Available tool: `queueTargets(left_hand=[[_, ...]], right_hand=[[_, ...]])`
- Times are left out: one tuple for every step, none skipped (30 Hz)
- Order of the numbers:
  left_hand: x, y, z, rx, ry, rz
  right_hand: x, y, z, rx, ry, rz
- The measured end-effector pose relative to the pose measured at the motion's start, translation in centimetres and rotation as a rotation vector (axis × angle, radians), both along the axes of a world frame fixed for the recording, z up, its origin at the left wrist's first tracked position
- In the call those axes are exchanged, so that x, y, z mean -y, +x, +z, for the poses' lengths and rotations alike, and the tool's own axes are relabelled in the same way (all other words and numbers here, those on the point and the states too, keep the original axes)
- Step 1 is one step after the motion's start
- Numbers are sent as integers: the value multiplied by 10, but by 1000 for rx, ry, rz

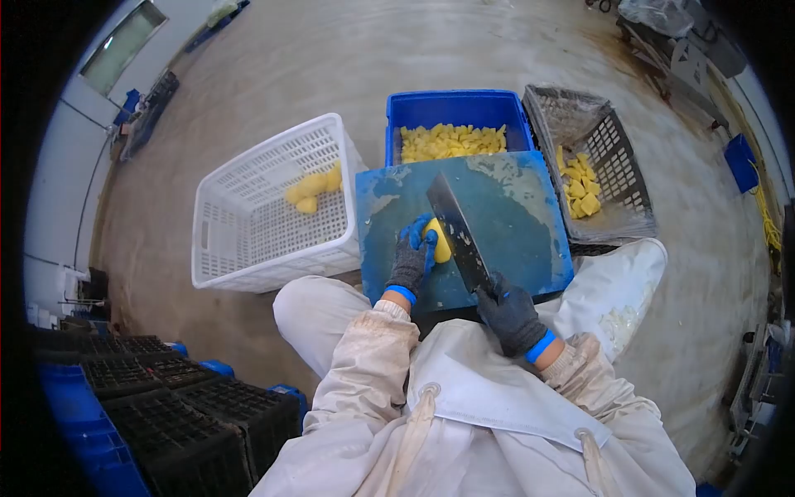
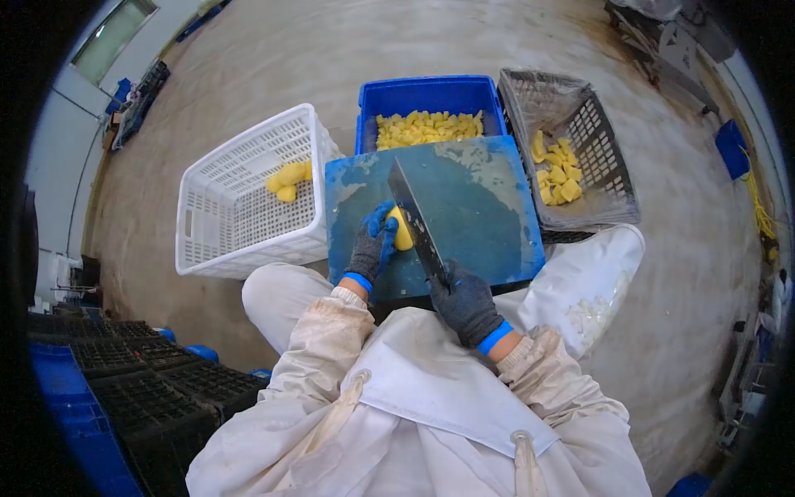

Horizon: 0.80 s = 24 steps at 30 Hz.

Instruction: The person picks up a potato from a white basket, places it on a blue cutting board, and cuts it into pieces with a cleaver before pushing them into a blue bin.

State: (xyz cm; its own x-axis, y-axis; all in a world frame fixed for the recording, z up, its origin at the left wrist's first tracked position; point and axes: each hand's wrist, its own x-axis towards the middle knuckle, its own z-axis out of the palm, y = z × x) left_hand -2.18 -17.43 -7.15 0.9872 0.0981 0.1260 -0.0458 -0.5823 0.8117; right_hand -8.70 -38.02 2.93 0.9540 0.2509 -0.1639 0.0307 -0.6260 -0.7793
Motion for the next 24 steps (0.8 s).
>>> queueTargets(left_hand=[[0, 0, 0, -18, -38, 5], [0, 0, 0, -18, -39, 6], [0, 0, -1, -2, -40, 9], [1, -1, -1, 13, -42, 11], [1, -1, -2, 13, -43, 11], [2, 0, -2, 17, -21, 14], [2, 0, -1, 22, 1, 18], [3, 0, -1, 21, 0, 18], [3, 0, -2, 13, 2, 32], [4, 1, -3, 4, 4, 46], [5, 0, -4, 2, 2, 47], [5, 0, -4, -18, 19, 60], [6, 1, -4, -37, 36, 73], [7, 2, -4, -38, 34, 73], [7, 2, -5, -19, 57, 76], [8, 2, -5, 1, 80, 80], [8, 3, -6, 1, 77, 80], [9, 3, -5, -7, 92, 81], [9, 2, -4, -16, 106, 83], [10, 2, -4, -18, 102, 84], [10, 3, -4, -10, 124, 83], [10, 3, -5, -2, 146, 81], [9, 3, -6, -5, 144, 81], [9, 2, -3, -30, 128, 72]], right_hand=[[0, -1, 0, -23, 5, -2], [-1, -2, 0, -22, 5, -2], [-1, -3, -1, 28, 16, 5], [-2, -3, -1, 79, 27, 12], [-2, -4, 1, 78, 25, 12], [-3, -4, 4, 44, 20, 4], [-3, -4, 5, 11, 15, -2], [-4, -4, 5, 10, 14, -2], [-5, -4, 5, -6, 0, 1], [-5, -4, 4, -23, -14, 4], [-5, -4, 4, -25, -15, 5], [-5, -3, 5, -40, -45, 19], [-5, -1, 5, -53, -74, 33], [-5, 0, 3, -54, -76, 33], [-5, 1, -1, -29, -66, 40], [-5, 2, -2, -4, -56, 47], [-5, 4, -3, -5, -60, 47], [-5, 5, -3, -34, -71, 50], [-6, 7, -2, -64, -84, 55], [-7, 10, 0, -66, -88, 56], [-8, 13, 3, -79, -126, 65], [-10, 15, 4, -94, -163, 73], [-11, 15, 3, -97, -165, 73], [-12, 16, 2, -100, -149, 69]])
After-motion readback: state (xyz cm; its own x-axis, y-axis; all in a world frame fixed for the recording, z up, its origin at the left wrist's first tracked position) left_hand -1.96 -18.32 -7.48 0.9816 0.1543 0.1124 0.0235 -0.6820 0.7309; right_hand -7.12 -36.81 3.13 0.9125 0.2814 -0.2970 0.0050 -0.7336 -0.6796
